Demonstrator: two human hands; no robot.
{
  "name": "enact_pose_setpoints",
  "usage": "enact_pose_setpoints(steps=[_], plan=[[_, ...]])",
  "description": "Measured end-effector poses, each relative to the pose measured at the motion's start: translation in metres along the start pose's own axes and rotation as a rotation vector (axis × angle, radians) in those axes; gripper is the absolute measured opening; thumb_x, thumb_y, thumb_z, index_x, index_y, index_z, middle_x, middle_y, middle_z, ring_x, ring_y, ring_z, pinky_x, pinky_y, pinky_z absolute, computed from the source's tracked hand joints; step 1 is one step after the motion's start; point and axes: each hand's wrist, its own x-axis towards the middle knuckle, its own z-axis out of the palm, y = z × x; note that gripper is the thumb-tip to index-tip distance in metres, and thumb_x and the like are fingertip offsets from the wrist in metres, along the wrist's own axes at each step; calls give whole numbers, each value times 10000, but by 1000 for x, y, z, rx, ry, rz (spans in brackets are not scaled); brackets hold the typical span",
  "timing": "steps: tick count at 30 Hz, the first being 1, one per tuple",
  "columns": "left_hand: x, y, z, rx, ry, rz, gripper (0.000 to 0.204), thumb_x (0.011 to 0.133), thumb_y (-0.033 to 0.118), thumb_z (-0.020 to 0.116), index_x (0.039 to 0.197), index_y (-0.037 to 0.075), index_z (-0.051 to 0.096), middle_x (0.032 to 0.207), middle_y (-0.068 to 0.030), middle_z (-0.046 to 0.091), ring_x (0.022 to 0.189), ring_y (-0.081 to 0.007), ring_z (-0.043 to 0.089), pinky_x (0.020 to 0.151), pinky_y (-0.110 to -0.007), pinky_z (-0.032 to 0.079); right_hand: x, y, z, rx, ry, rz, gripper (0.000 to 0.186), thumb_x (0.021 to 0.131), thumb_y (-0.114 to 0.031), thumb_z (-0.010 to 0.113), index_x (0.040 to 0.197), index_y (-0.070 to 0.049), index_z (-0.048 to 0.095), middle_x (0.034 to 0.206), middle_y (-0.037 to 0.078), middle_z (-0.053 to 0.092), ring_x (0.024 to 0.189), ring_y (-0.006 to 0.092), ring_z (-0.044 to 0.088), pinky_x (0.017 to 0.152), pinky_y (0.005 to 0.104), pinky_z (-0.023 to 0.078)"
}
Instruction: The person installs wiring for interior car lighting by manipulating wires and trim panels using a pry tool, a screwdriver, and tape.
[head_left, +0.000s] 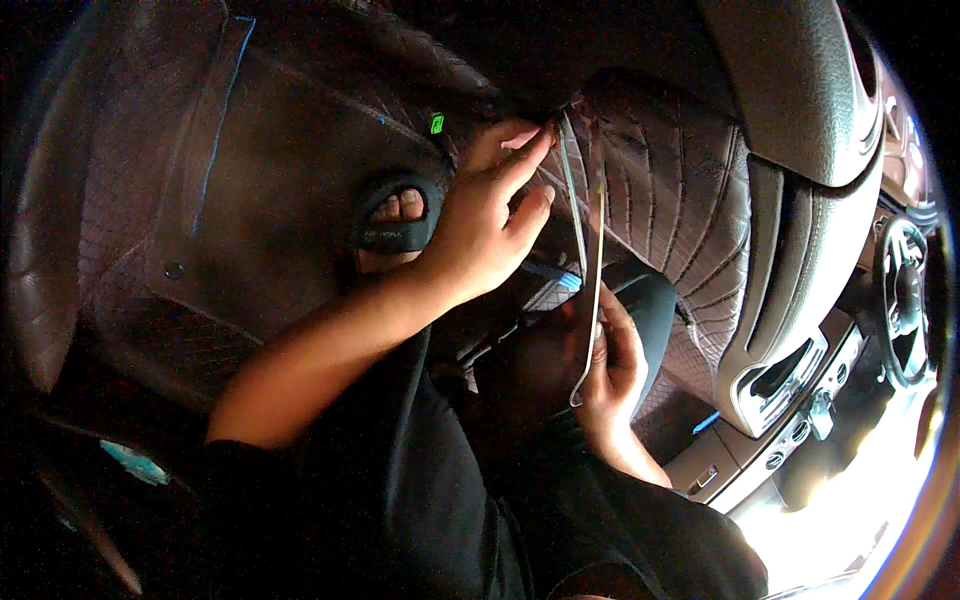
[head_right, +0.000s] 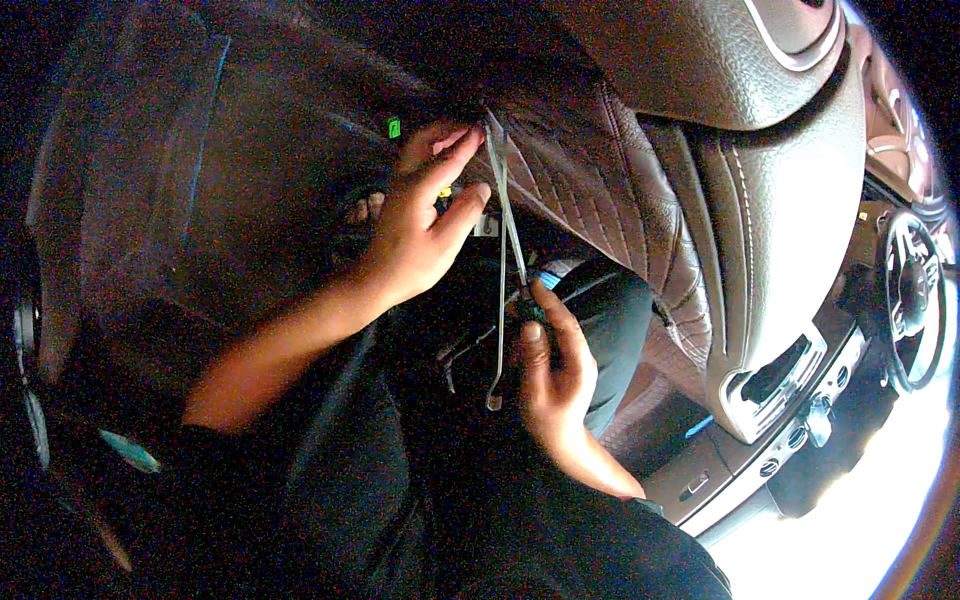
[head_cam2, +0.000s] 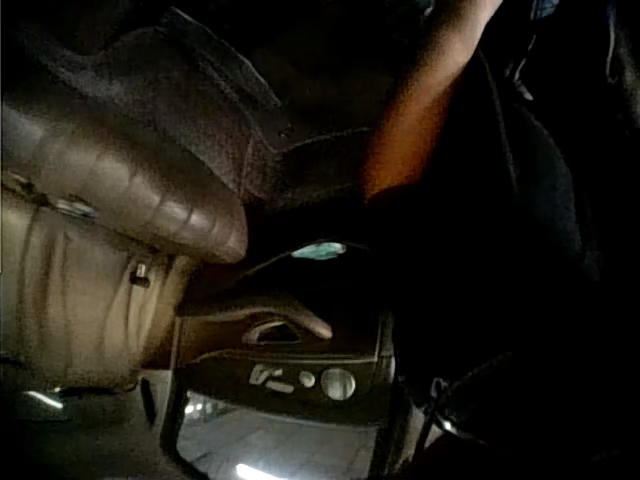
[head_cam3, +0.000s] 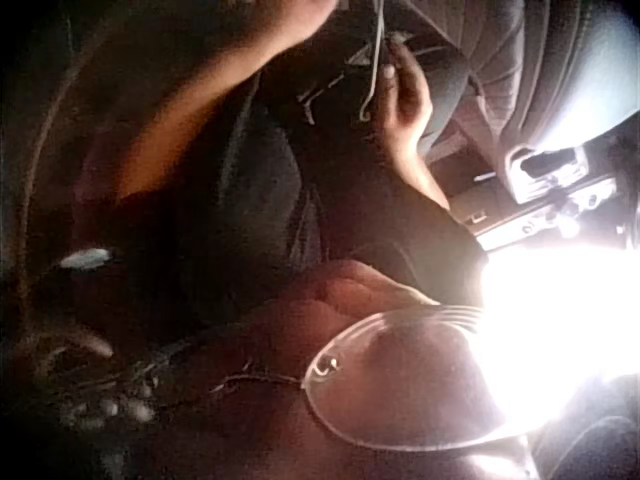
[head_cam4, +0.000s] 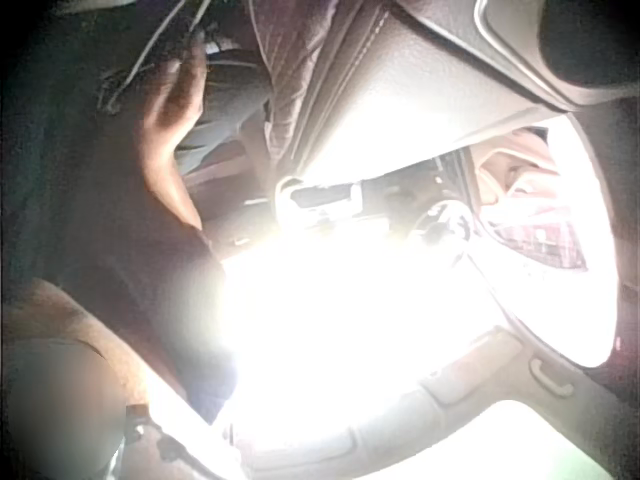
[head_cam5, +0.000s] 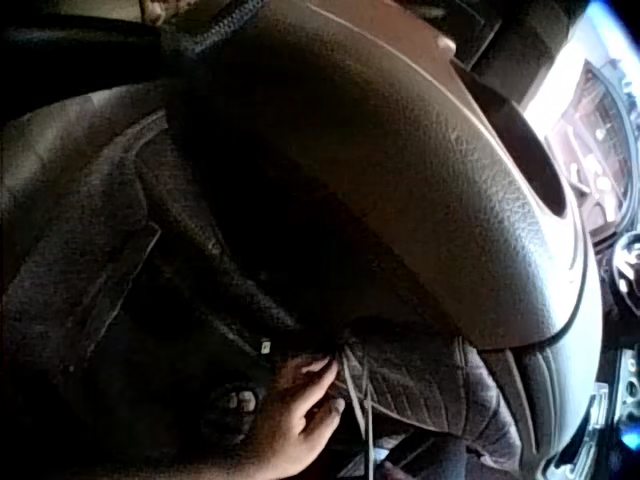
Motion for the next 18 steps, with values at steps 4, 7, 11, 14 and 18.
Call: enact_pose_setpoints(steps=[4, 7, 11, 14, 18], plan=[[-3, 6, -1, -11, -14, -18, 567, 878, 68, 671, 1413, 14, 488, 1380, -205, 471, 1287, -355, 469, 1106, -416, 359, -5, -11, 9, 160, 10, 63, 363, 1026, -58, 507, 1381, 17, 520, 956, 13, 625, 713, 47, 496, 650, 181, 421], [-3, 11, -2, 30, -27, 8, 598, 852, 48, 664, 1414, -11, 467, 1351, -219, 485, 1262, -371, 483, 1083, -422, 383, -13, 2, 17, 62, 56, -4, 362, 1025, -52, 507, 1377, 30, 518, 994, 22, 629, 726, 47, 495, 659, 181, 424], [-3, 11, -3, 16, -73, 14, 632, 858, 79, 686, 1439, 2, 448, 1387, -215, 463, 1278, -372, 471, 1108, -427, 355, -14, 13, 18, 5, 110, 29, 354, 1012, -41, 531, 1355, 45, 534, 1211, 121, 643, 999, 131, 596, 877, 248, 478], [-8, 10, -5, -67, -55, -25, 554, 897, 69, 657, 1412, 6, 463, 1370, -197, 481, 1249, -302, 501, 1015, -374, 448, -9, 3, 17, -7, 96, 51, 346, 1003, -40, 545, 1335, 55, 548, 1254, 148, 637, 1094, 169, 594, 956, 273, 457], [-12, 25, -4, -247, 8, -300, 265, 976, 118, 595, 1208, -3, 556, 1188, -128, 590, 1037, -206, 605, 854, -330, 515, -8, 10, 20, 78, 126, 103, 347, 1000, -49, 553, 1331, 57, 552, 1268, 155, 633, 1112, 183, 598, 969, 285, 456]])
